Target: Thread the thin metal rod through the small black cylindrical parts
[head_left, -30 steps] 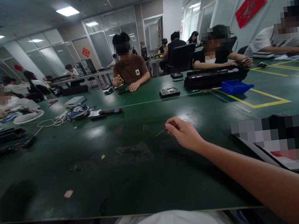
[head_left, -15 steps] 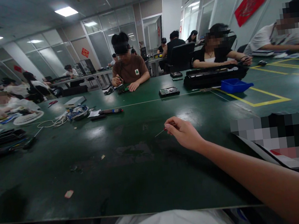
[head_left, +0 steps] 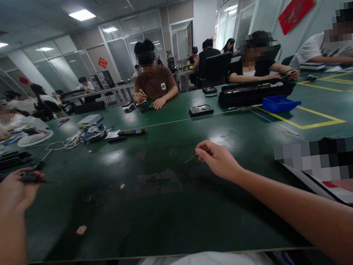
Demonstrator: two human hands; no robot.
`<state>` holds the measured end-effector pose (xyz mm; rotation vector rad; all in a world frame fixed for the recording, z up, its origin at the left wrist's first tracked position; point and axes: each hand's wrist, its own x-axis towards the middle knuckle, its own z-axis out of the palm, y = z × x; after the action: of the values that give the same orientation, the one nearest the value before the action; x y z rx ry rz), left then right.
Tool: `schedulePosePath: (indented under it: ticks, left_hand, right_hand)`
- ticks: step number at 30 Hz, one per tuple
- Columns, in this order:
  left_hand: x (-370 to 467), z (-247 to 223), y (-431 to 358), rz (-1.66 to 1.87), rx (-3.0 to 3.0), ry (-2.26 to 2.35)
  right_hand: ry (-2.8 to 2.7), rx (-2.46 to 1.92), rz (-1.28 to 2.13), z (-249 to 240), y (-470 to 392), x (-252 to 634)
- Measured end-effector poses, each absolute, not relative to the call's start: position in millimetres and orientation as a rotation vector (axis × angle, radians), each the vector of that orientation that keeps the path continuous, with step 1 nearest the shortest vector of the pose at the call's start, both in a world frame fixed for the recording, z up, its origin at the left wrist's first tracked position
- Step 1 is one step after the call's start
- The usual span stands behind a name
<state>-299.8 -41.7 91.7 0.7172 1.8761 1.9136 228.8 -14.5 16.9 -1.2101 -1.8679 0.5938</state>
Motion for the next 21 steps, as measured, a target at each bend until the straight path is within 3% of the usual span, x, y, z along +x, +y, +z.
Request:
schedulePosePath:
  ticks: [13, 21]
  left_hand:
    - [-58.6, 84.3, 13.6, 1.476, 1.053, 1.109]
    - [21.7, 33.5, 11.2, 1.120, 1.585, 1.138]
  right_hand:
    - [-1.822, -1.267, 0.571, 14.0, -9.0, 234.9]
    - [-1.718, -1.279, 0.634, 11.8, -6.3, 233.2]
